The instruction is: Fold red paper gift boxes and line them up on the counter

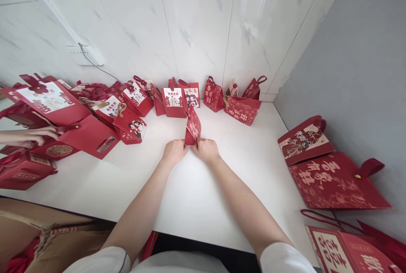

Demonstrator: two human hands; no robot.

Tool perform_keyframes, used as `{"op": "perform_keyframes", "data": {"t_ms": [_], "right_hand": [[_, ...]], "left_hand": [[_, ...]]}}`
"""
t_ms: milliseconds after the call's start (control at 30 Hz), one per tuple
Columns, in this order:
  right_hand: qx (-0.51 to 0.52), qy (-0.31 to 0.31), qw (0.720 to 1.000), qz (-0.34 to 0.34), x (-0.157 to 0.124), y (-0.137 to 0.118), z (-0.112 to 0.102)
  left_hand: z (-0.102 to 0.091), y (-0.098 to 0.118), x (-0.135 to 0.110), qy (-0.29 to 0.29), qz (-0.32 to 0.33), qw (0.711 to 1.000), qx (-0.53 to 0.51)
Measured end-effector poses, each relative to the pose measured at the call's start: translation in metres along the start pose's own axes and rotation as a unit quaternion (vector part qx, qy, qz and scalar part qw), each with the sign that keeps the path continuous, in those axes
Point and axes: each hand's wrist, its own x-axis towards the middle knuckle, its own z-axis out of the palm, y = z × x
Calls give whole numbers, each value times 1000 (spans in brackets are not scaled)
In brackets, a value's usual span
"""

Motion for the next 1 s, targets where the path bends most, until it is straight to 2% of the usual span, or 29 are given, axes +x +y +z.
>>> {"op": "perform_keyframes", "data": {"t_ms": [133,233,367,467,567,633,767,867,1000], "right_hand": [[24,19,999,-10,1,7,3],[70,37,995,-65,-1,11,4],[190,97,965,-153,-4,7,5],[291,206,928,-106,-1,7,7],[404,281,870,-29,8,16,12],[483,270,833,13,16,26,16],[607,186,770,59,27,43,24],[643,159,749,34,28,45,24],[650,166,741,32,26,42,19]], "left_hand": [[2,-3,1,5,-7,1000,-18],[0,-10,3,13,-30,997,-64],[-6,-18,7,96,-44,973,-203],[-3,-21,11,163,-27,937,-306],[8,-22,18,195,-15,898,-393],[16,-22,24,193,-15,874,-447],[27,-28,34,175,-27,836,-520],[26,-33,37,172,-35,806,-566],[19,-34,35,142,-30,748,-647]]}}
